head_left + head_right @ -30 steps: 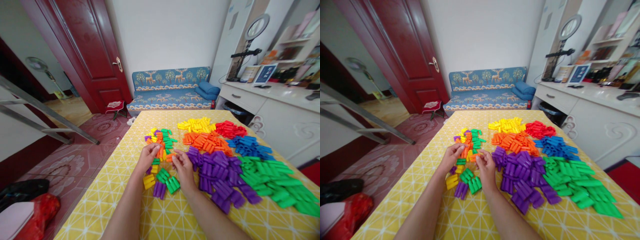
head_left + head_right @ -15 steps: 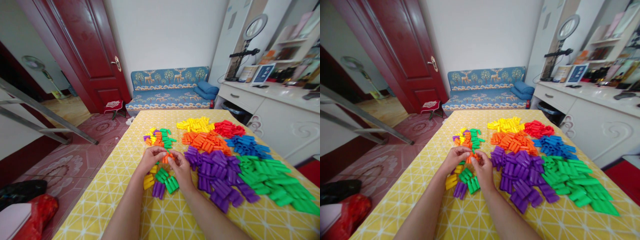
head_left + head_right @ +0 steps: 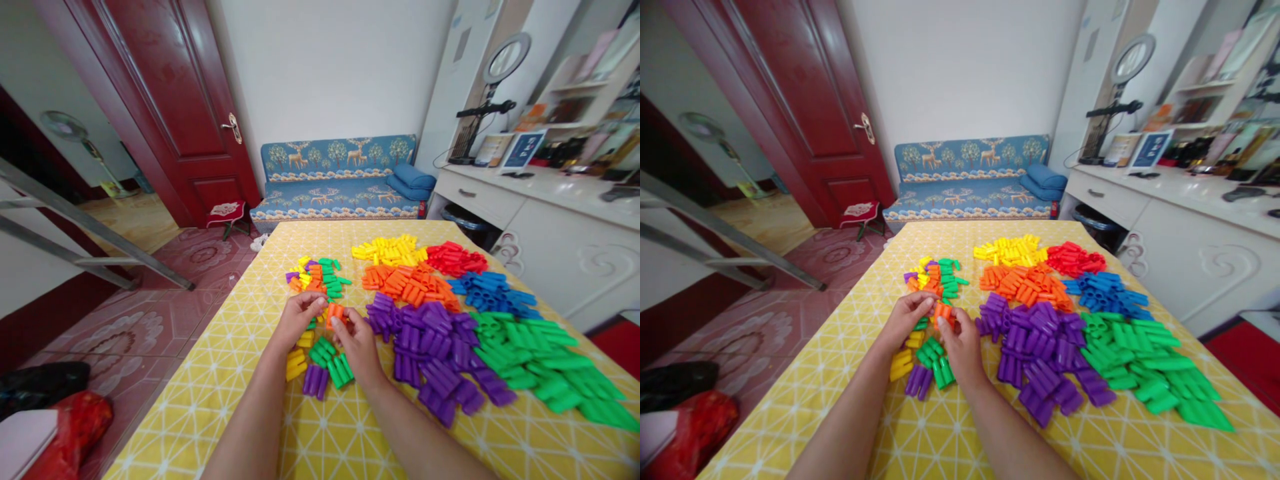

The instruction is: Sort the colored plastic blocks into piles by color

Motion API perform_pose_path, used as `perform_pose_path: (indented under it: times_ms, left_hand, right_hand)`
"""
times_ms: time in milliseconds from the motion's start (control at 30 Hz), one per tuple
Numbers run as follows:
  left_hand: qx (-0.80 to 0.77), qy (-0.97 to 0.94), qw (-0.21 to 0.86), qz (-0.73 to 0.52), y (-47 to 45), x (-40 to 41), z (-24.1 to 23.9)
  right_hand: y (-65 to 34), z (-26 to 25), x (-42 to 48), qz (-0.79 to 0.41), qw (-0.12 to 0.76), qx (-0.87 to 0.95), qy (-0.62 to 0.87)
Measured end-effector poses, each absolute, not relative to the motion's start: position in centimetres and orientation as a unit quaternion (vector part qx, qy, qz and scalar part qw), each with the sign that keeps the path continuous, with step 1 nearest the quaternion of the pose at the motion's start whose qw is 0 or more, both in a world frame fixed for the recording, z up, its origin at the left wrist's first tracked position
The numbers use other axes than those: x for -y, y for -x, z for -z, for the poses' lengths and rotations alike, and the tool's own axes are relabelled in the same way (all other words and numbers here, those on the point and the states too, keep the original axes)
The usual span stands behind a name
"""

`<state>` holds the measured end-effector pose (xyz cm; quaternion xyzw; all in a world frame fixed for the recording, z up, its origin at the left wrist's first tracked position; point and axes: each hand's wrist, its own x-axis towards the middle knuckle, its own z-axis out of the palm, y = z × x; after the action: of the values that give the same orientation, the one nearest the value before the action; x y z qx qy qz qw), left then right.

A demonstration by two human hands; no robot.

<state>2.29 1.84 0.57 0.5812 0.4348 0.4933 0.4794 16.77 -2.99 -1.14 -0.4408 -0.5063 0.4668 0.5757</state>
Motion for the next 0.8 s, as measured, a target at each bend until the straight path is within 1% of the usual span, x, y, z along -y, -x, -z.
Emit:
perform_pose_path:
  times_ms: [133,200,267,300,333,400,467,533,600,667,800]
  left_hand:
    - [-0.446,-0.568,0.479,-0.498,-2.2,-2.0,-0.2]
    - [-0.451,-0.565,0.481,-0.496,-2.1,-2.1,0.0]
    - [-0.45,-0.567,0.483,-0.492,-2.0,-2.2,0.2]
    - [-0.448,-0.569,0.483,-0.491,-2.0,-2.3,0.4]
    - [-0.446,-0.571,0.483,-0.492,-2.0,-2.4,0.5]
    - [-0.443,-0.576,0.48,-0.492,-2.0,-2.5,0.8]
    - [-0.446,-0.578,0.477,-0.489,-1.9,-2.6,0.8]
    - [-0.451,-0.576,0.478,-0.486,-2.0,-2.6,0.8]
    - [-0.456,-0.571,0.48,-0.486,-2.0,-2.5,0.6]
    - [-0.457,-0.565,0.482,-0.488,-2.0,-2.4,0.5]
    - [-0.459,-0.56,0.484,-0.491,-2.1,-2.4,0.3]
  right_hand:
    - [-17.7,0.4,3.0,-0.447,0.577,0.515,0.449]
    - [-19.4,-0.6,2.1,-0.405,0.588,0.526,0.462]
    - [-22.2,-2.1,0.2,-0.313,0.59,0.553,0.498]
    - [-23.9,-2.9,-1.0,-0.243,0.583,0.571,0.524]
    - [-25.6,-3.7,-2.3,-0.17,0.557,0.596,0.553]
    - [-28.9,-5.3,-5.0,-0.04,0.44,0.668,0.599]
    - [-31.2,-6.7,-7.2,0.056,0.278,0.724,0.629]
    - [-32.3,-7.6,-8.8,0.116,0.122,0.751,0.638]
    - [-32.4,-8.0,-9.7,0.149,0.008,0.767,0.625]
    - [-31.9,-8.2,-10.2,0.162,-0.051,0.781,0.601]
    - [-30.9,-8.1,-10.9,0.154,-0.079,0.805,0.568]
